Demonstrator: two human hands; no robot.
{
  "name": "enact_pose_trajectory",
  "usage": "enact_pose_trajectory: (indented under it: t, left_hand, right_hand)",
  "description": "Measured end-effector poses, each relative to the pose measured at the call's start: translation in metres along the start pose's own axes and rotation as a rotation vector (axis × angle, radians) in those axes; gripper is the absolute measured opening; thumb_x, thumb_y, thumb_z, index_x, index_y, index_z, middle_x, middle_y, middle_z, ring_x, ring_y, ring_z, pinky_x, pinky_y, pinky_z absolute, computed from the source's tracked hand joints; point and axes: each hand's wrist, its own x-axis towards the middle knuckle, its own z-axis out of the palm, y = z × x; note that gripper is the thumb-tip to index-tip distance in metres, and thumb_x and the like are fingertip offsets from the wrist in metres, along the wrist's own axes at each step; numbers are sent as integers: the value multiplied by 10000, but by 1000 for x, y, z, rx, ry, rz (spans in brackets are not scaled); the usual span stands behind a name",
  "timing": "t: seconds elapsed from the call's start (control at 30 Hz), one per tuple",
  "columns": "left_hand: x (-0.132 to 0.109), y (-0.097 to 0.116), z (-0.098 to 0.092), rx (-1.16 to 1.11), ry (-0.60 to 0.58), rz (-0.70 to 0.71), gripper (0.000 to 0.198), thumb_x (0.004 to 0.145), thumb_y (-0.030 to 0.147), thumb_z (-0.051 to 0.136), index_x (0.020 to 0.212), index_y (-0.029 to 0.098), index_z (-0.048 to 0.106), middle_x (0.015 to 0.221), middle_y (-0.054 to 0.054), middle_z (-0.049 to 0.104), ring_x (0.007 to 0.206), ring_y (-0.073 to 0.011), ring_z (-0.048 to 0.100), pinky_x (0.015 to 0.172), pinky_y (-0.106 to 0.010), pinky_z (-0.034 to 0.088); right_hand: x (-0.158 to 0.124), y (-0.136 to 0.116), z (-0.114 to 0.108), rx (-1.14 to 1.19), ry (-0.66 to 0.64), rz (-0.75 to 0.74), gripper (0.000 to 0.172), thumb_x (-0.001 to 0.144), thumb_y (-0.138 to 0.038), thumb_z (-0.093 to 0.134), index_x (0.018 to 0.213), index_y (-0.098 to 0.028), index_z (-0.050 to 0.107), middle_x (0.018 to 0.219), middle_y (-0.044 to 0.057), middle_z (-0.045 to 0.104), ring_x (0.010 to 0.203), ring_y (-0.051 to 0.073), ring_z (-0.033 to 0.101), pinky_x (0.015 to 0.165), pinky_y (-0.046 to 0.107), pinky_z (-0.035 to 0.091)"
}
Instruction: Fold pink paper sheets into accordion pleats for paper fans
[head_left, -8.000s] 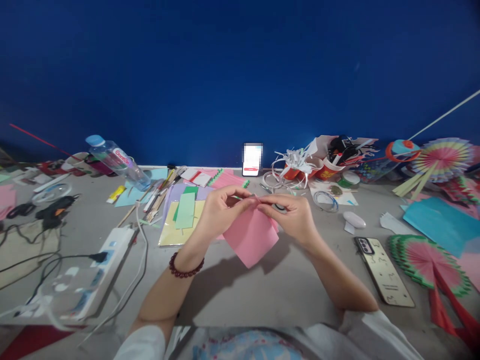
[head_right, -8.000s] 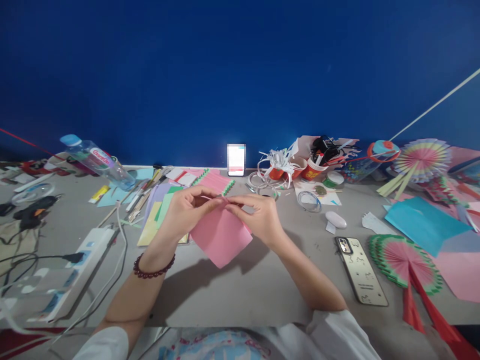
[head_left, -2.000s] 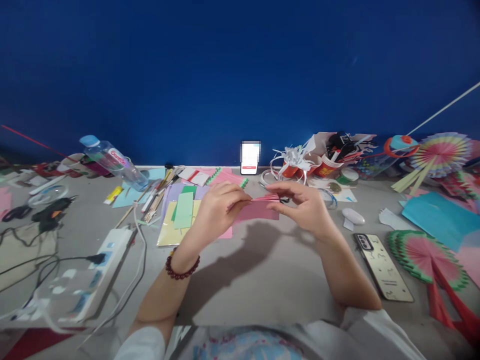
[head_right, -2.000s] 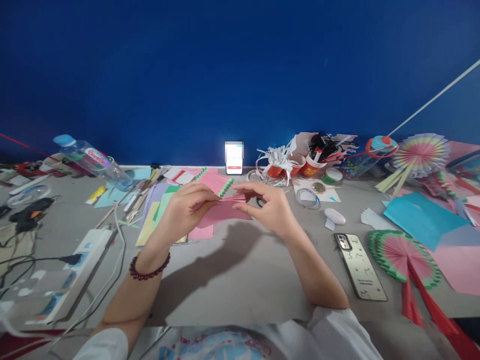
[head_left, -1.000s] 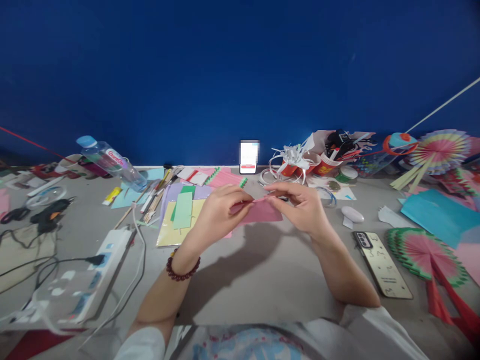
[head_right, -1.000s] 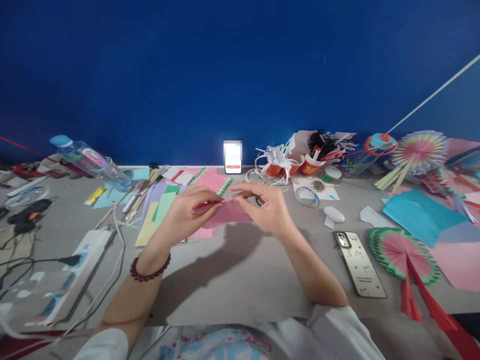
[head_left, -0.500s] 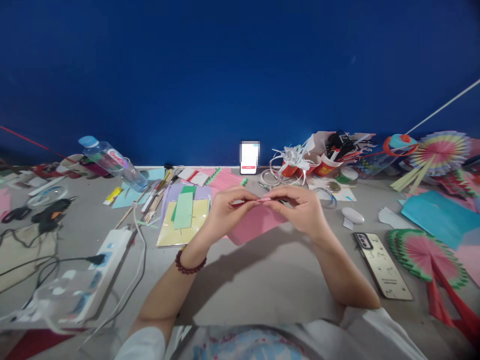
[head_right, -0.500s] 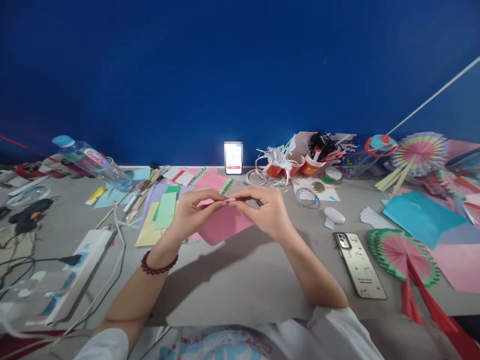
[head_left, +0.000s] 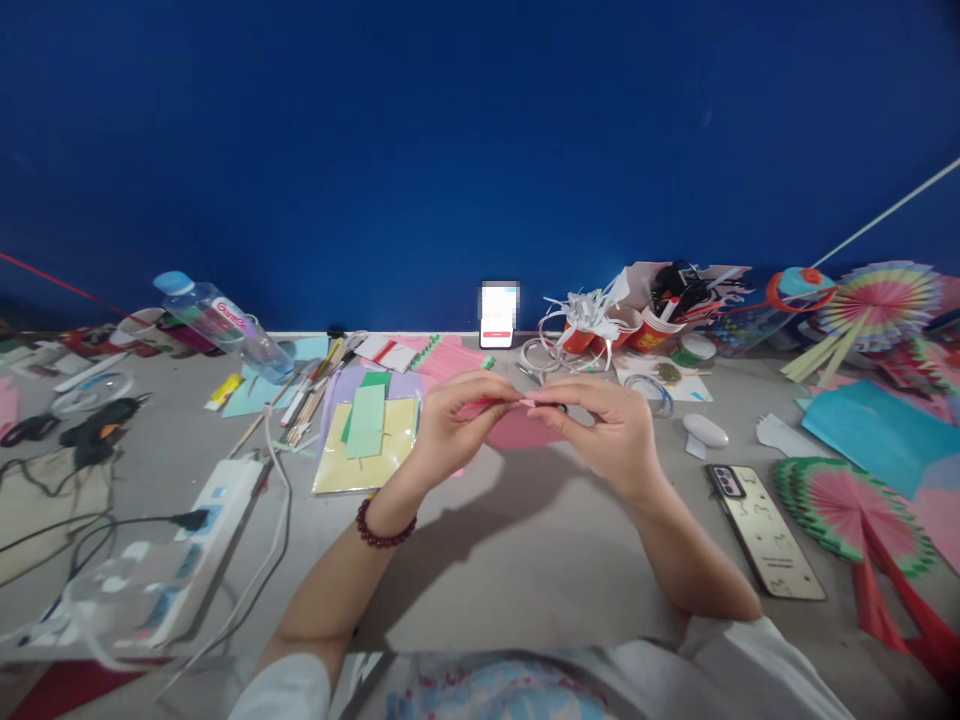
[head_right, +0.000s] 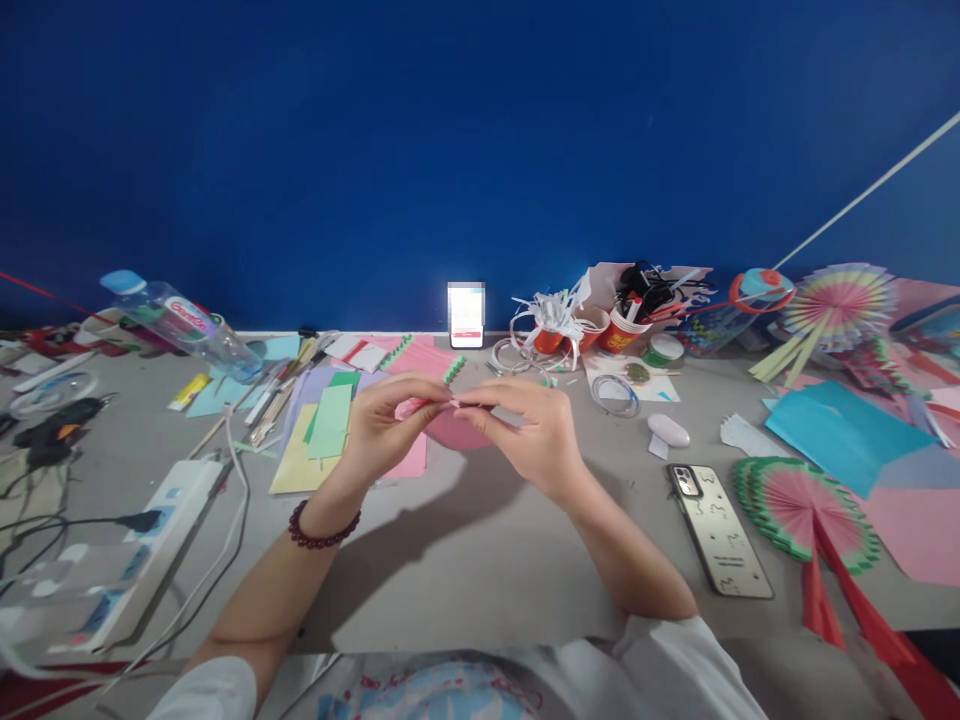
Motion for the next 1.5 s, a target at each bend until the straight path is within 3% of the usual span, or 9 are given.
enact_pose_trajectory:
  t: [0.2,0.53,0.9,1.0,1.13,1.5]
  left_hand:
    - [-3,1,-1,42,-13,91,110,862,105,610,845,181,688,819,-45,706,777,-141,653,705,-275,537]
    - [-6,5,2,205,-3,214,133,858,93,589,910,189,664,846,-52,711,802,-167,649,738,-318,522]
    - [-6,6,5,117,-52,103,53,874,177,616,872,187,669,840,-51,711,781,-157,645,710,-296,523]
    - [-5,6,3,91,-29,83,67,873,153,611,868,183,671,834,-51,706,783,-155,644,708,-290,524]
    - [-4,7,2,78,3,75,61,867,154,621,857,181,675,819,-44,701,780,-152,642,705,-284,522]
    - [-6,7,7,14,39,3,53,842,151,654,876,180,681,833,-40,702,800,-147,646,728,-274,525]
  right_hand:
    - [0,1,2,18,36,-76,122,803,-172,703,860,-271,748,803,0,754,736,171,686,700,322,532]
    - [0,0,2,6,64,-46,84,794,-159,697,800,-241,715,770,1,733,726,160,666,671,303,523]
    - [-3,1,4,14,77,-64,108,798,-121,654,770,-223,674,754,2,710,687,142,636,588,273,491]
    - [-2,1,2,-5,56,-68,95,808,-148,665,820,-235,701,806,8,729,757,157,664,655,288,524]
    - [-1,2,-1,12,6,16,119,794,-221,710,907,-252,722,854,5,744,725,148,668,631,274,535]
    - [1,-1,-1,-13,30,18,34,799,-209,705,815,-233,723,774,2,741,684,143,657,604,263,522]
